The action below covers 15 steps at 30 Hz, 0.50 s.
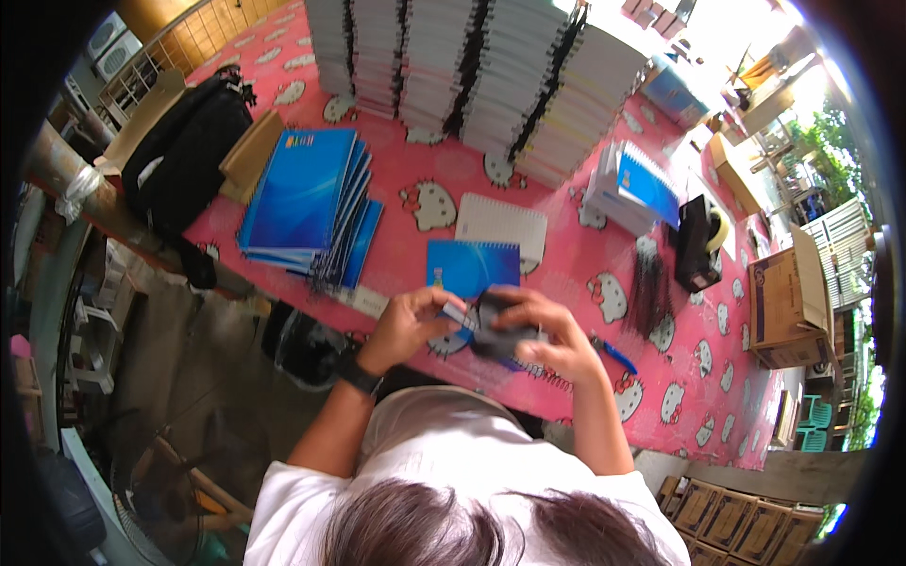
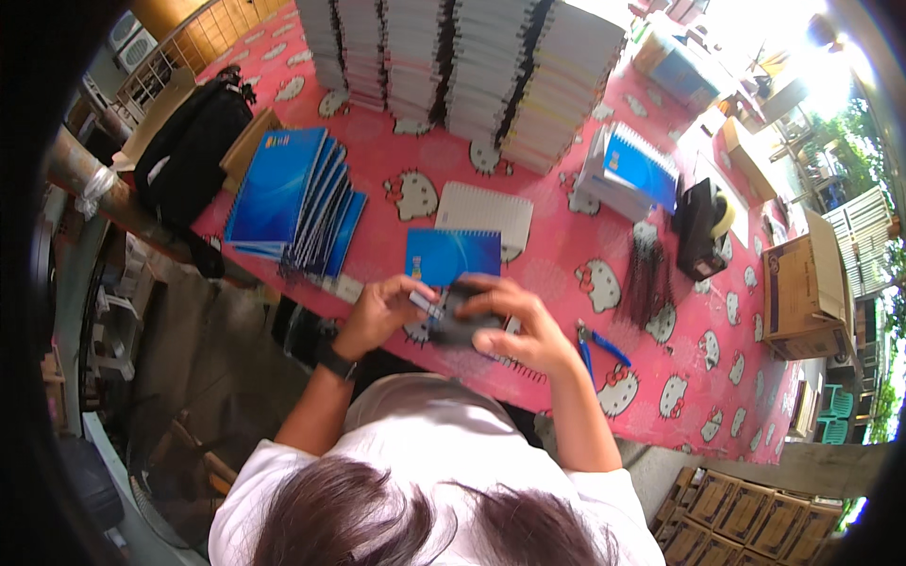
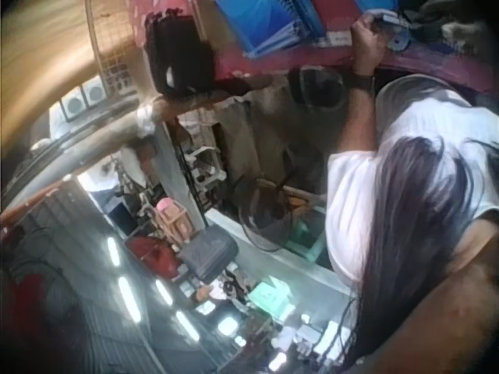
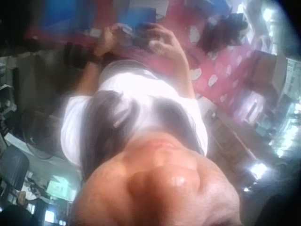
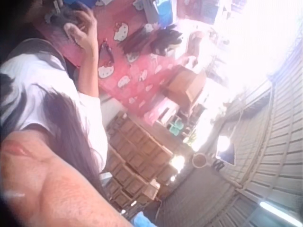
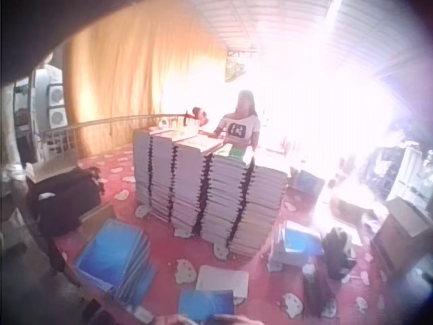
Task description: The person performs spiral binding on notebooks by picking up a notebook, manually threading a plastic spiral coil through the holes, and using pliers to trim and crimp the ends before stacking it.
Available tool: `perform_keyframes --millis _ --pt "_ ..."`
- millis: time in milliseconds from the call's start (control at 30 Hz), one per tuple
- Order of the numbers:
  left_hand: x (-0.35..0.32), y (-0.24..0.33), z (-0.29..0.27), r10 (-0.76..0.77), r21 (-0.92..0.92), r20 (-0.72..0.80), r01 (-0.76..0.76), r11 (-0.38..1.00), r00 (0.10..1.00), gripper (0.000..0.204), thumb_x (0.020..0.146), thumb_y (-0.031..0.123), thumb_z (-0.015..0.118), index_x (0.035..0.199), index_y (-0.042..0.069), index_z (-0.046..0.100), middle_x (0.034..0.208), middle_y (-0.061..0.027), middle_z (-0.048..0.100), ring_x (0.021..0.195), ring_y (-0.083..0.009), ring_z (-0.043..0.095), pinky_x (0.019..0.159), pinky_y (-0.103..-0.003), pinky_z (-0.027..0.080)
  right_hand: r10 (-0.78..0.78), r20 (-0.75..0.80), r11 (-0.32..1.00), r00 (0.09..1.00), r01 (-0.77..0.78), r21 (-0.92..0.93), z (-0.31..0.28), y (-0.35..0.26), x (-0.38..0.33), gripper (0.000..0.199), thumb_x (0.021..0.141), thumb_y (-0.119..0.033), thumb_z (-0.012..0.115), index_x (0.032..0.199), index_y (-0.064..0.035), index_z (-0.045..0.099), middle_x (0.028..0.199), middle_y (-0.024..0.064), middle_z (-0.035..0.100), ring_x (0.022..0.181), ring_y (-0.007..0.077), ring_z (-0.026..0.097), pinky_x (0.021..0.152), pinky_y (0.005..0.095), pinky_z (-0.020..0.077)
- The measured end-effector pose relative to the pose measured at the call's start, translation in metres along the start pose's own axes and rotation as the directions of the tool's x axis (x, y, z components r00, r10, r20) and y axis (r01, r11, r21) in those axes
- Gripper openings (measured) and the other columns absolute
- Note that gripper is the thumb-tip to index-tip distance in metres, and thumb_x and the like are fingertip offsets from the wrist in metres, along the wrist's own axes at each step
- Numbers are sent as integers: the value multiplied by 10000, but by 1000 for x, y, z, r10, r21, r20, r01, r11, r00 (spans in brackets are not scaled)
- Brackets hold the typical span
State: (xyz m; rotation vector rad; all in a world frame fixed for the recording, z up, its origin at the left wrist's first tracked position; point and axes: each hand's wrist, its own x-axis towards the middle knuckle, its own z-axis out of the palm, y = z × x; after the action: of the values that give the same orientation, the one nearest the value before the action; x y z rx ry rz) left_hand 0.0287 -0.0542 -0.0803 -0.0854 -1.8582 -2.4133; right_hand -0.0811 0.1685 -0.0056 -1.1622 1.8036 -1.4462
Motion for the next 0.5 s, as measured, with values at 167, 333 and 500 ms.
perform_keyframes --millis 167,333,500 --pt "-1 -2 2 -2 -202 -13 0 979 1000 209 860 -18 651 1066 18 648 1021 -36 667 949 -90 601 849 -249 494 32 -54 995 998 -27 95 -2 1 6 467 752 -418 702 1028 -42 707 1282 228 550 1135 315 565 947 427 436" --pt "-1 -4 0 -38 -90 -19 36 995 999 194 858 -32 633 1036 38 665 1021 -51 670 957 -108 607 859 -264 490 136 -111 989 984 -130 64 0 6 6 540 724 -486 711 1045 -52 709 1302 215 541 1163 317 538 968 424 416" --pt "-1 1 2 7 -123 -10 -8 992 1000 190 846 -40 649 1019 36 669 990 -35 665 930 -92 599 829 -240 490 85 -187 993 979 -99 -66 4 1 11 536 714 -450 744 1058 -42 701 1335 223 514 1221 333 501 1015 425 381"
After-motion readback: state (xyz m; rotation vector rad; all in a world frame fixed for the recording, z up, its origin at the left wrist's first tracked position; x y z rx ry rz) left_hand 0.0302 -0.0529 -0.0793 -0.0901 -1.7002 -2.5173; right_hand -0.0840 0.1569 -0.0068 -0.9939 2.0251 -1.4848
